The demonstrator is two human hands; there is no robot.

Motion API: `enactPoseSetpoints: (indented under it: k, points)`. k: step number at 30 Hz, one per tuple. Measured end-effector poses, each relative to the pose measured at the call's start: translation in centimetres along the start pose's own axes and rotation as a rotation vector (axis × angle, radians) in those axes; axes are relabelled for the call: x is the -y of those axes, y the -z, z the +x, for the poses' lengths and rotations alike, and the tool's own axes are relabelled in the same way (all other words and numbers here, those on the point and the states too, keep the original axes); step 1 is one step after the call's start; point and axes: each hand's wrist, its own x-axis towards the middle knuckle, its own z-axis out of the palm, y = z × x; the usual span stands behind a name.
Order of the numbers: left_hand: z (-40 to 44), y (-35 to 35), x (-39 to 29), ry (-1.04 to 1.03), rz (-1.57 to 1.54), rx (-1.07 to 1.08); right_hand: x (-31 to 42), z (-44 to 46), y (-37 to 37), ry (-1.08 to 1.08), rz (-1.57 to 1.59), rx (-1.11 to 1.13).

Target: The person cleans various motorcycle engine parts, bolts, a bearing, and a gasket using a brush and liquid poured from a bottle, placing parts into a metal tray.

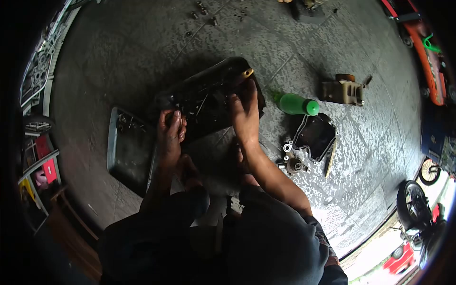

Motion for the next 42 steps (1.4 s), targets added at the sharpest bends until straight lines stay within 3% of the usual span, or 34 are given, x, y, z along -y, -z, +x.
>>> enactPoseSetpoints:
  k: [9,11,12,16,19,20,22,26,29,33,39,41,42]
  points:
    - [0.0,0.2,0.3,0.063,-0.019,0.125,-2.5,4.2,-0.5,0.003,-0.187,0.030]
    - [0.0,0.2,0.5,0.067,-0.024,0.157,-1.1,4.4,-0.4,0.040,-0.598,0.273]
    - [0.0,0.2,0.4,0.061,-0.029,0.165,-1.8,4.2,-0.5,0.270,-0.643,0.291]
    - [0.3,0.1,0.7,0.040,-0.053,0.176,-2.0,2.7,-0.5,0.260,-0.936,0.502]
    - [0.3,0.3,0.4,0.043,-0.096,0.231,-0.8,2.8,-0.7,0.204,-0.997,0.454]
    - [0.4,0.3,0.4,0.055,-0.104,0.212,-0.1,2.5,-0.6,0.204,-0.995,0.458]
    - [0.7,0.2,0.6,0.064,-0.116,0.185,2.4,1.3,-1.0,0.161,-0.614,0.269]
    - [2.1,0.4,3.2,0.068,-0.343,0.145,1.5,0.0,-1.7,0.142,-0.243,0.292]
    - [2.2,0.6,3.4,0.086,-0.424,0.224,0.9,-0.2,-2.6,0.246,-0.358,0.381]
    - [2.1,0.3,3.1,0.104,-0.525,0.236,1.5,0.7,-2.1,0.163,-0.582,0.357]
    - [2.6,1.2,4.0,0.113,-0.563,0.303,0.4,0.0,-2.2,0.277,-0.373,0.419]
    - [2.8,1.3,4.6,0.084,-0.556,0.264,1.1,0.1,-2.0,0.186,-0.678,0.438]
    - [2.8,1.3,4.5,0.063,-0.551,0.227,1.5,0.3,-2.1,0.227,-0.688,0.428]
